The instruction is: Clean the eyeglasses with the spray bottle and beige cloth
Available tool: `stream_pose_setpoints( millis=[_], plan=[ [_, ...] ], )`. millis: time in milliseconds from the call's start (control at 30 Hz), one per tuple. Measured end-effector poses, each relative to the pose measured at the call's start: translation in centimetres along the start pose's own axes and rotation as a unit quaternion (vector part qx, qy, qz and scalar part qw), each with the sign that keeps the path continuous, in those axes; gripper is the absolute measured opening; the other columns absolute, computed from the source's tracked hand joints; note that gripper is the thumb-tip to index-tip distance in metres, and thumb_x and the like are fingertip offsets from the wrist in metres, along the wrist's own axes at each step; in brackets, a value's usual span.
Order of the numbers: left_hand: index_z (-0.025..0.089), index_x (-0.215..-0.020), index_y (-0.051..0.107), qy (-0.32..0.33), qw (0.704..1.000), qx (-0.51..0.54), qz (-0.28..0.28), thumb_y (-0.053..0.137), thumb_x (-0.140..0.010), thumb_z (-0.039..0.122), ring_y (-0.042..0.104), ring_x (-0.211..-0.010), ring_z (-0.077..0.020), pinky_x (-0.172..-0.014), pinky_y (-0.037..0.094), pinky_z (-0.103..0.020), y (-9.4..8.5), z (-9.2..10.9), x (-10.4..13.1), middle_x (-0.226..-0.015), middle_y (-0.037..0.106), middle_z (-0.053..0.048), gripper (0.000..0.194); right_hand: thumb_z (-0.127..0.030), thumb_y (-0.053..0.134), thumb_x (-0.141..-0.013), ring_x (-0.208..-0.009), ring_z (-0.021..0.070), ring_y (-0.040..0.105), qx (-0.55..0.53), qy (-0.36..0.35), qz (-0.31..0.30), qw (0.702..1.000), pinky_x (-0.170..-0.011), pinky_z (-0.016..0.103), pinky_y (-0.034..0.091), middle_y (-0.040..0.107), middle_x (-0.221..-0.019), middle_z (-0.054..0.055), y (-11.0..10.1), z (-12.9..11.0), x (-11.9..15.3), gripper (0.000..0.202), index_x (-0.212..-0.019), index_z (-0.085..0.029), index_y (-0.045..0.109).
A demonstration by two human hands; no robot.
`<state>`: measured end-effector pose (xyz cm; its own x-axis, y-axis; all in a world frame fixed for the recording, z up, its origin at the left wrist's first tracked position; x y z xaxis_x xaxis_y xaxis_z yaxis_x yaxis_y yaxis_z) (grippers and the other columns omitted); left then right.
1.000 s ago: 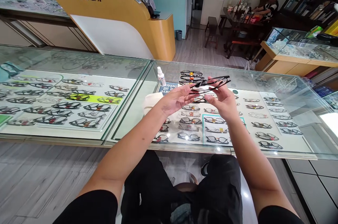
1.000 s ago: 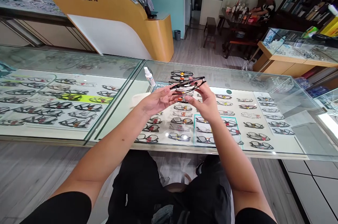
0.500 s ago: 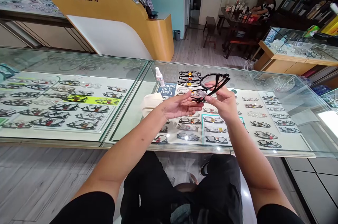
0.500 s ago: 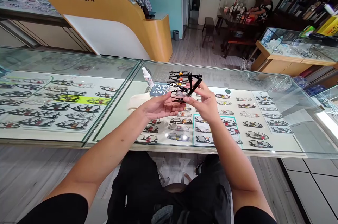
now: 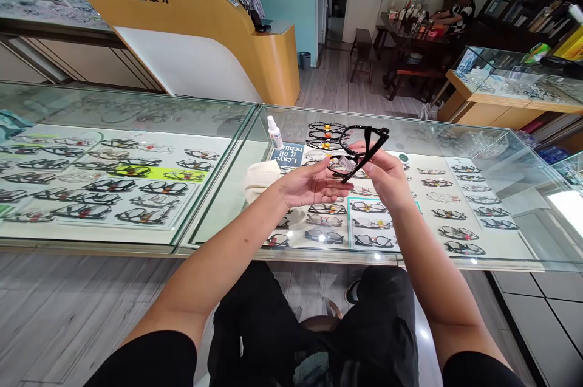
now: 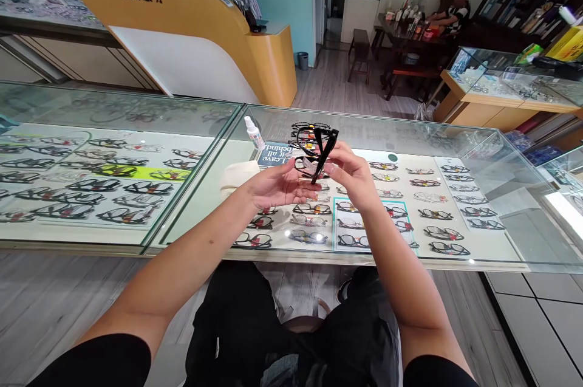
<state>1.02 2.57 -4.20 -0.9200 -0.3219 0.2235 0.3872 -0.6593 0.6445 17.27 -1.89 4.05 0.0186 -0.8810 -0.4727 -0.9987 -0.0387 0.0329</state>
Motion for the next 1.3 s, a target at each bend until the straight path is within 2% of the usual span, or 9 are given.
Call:
stream_pose_setpoints(
  millis=[233,367,467,533,600,733,867,1133,1300],
  plan=[
    [0.015,-0.131,0.077,-0.044,0.997,-0.067,-0.02,0.063,-0.101,0.076,0.081,-0.099,-0.024,-0.082,0.06,-0.031,1.6,0.1,0.4,-0.127,0.083,-0.02,0.07,-0.055,0.088,-0.091,-0.121,0.029,0.072,-0.015,0.01,0.015,1.0,-0.116,0.055,0.058,0.076,-0.123,0.006,-0.4,0.3,-0.1,0.024,-0.098,-0.033,0.086],
    [0.018,-0.119,0.078,0.018,0.981,-0.152,0.117,0.073,-0.098,0.068,0.059,-0.059,-0.0128,-0.054,0.041,-0.024,0.0,2.9,1.6,-0.081,0.075,-0.007,0.054,-0.051,0.084,-0.095,-0.122,0.0278,0.071,0.045,-0.048,0.063,0.996,-0.115,0.053,0.056,0.077,-0.122,0.005,-2.1,-1.0,-0.2,0.018,-0.103,-0.035,0.086],
    [0.021,-0.097,0.075,0.187,0.9,-0.233,0.316,0.08,-0.094,0.049,0.032,-0.05,-0.0085,-0.05,0.022,-0.025,-2.7,6.8,3.8,-0.06,0.044,0.006,0.028,-0.047,0.079,-0.099,-0.122,0.0289,0.07,0.18,-0.107,0.08,0.974,-0.114,0.055,0.054,0.078,-0.12,0.005,-2.4,-2.8,-0.1,0.014,-0.103,-0.035,0.085],
    [0.022,-0.088,0.072,0.271,0.817,-0.293,0.416,0.079,-0.091,0.036,0.03,-0.053,-0.0097,-0.054,0.022,-0.027,-3.8,8.6,5.3,-0.06,0.039,0.006,0.017,-0.042,0.075,-0.102,-0.122,0.0302,0.069,0.283,-0.12,0.056,0.95,-0.115,0.057,0.05,0.079,-0.121,0.005,-1.7,-3.6,0.1,0.012,-0.104,-0.035,0.085],
    [0.021,-0.085,0.072,0.307,0.761,-0.341,0.459,0.074,-0.09,0.031,0.031,-0.056,-0.0115,-0.057,0.025,-0.029,-4.2,9.4,6.1,-0.061,0.039,0.005,0.011,-0.038,0.072,-0.104,-0.122,0.0321,0.067,0.366,-0.111,0.0,0.924,-0.114,0.058,0.048,0.079,-0.123,0.006,-0.4,-3.4,0.2,0.013,-0.104,-0.034,0.085],
    [0.021,-0.084,0.072,0.299,0.704,-0.43,0.48,0.07,-0.09,0.028,0.033,-0.059,-0.0136,-0.062,0.028,-0.031,-4.3,9.6,6.2,-0.059,0.035,0.006,0.009,-0.031,0.069,-0.105,-0.124,0.0358,0.062,0.499,-0.078,-0.126,0.854,-0.108,0.057,0.046,0.079,-0.125,0.009,2.6,-0.6,0.7,0.016,-0.099,-0.029,0.084],
    [0.021,-0.085,0.073,0.273,0.685,-0.471,0.485,0.069,-0.091,0.028,0.037,-0.06,-0.0144,-0.064,0.029,-0.032,-4.2,9.3,6.1,-0.06,0.038,0.006,0.009,-0.027,0.068,-0.105,-0.125,0.0366,0.058,0.566,-0.056,-0.202,0.798,-0.104,0.055,0.045,0.079,-0.128,0.011,4.4,2.3,1.1,0.018,-0.098,-0.025,0.085],
    [0.022,-0.088,0.074,0.239,0.68,-0.513,0.466,0.068,-0.091,0.022,0.043,-0.061,-0.0156,-0.065,0.03,-0.033,-3.7,8.5,5.2,-0.062,0.045,0.005,0.007,-0.027,0.069,-0.105,-0.121,0.0354,0.057,0.595,-0.037,-0.209,0.776,-0.1,0.052,0.043,0.079,-0.126,0.012,4.3,3.7,1.0,0.018,-0.103,-0.023,0.086],
    [0.023,-0.092,0.077,0.218,0.644,-0.597,0.426,0.069,-0.096,0.028,0.048,-0.065,-0.018,-0.067,0.03,-0.035,-2.4,7.4,3.7,-0.066,0.052,0.002,0.01,-0.028,0.071,-0.105,-0.119,0.0349,0.058,0.595,-0.038,-0.212,0.774,-0.098,0.052,0.042,0.08,-0.126,0.012,4.6,4.2,1.0,0.016,-0.104,-0.023,0.087]
  ],
)
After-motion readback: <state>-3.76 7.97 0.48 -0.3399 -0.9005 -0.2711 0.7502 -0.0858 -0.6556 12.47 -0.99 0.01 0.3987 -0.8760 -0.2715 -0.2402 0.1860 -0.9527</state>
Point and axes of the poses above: each hand's wrist, its own x-axis away from the middle knuckle, its own y-axis out of the palm, z = x × y, the point moved 7 cm from there along -x, towards the middle knuckle
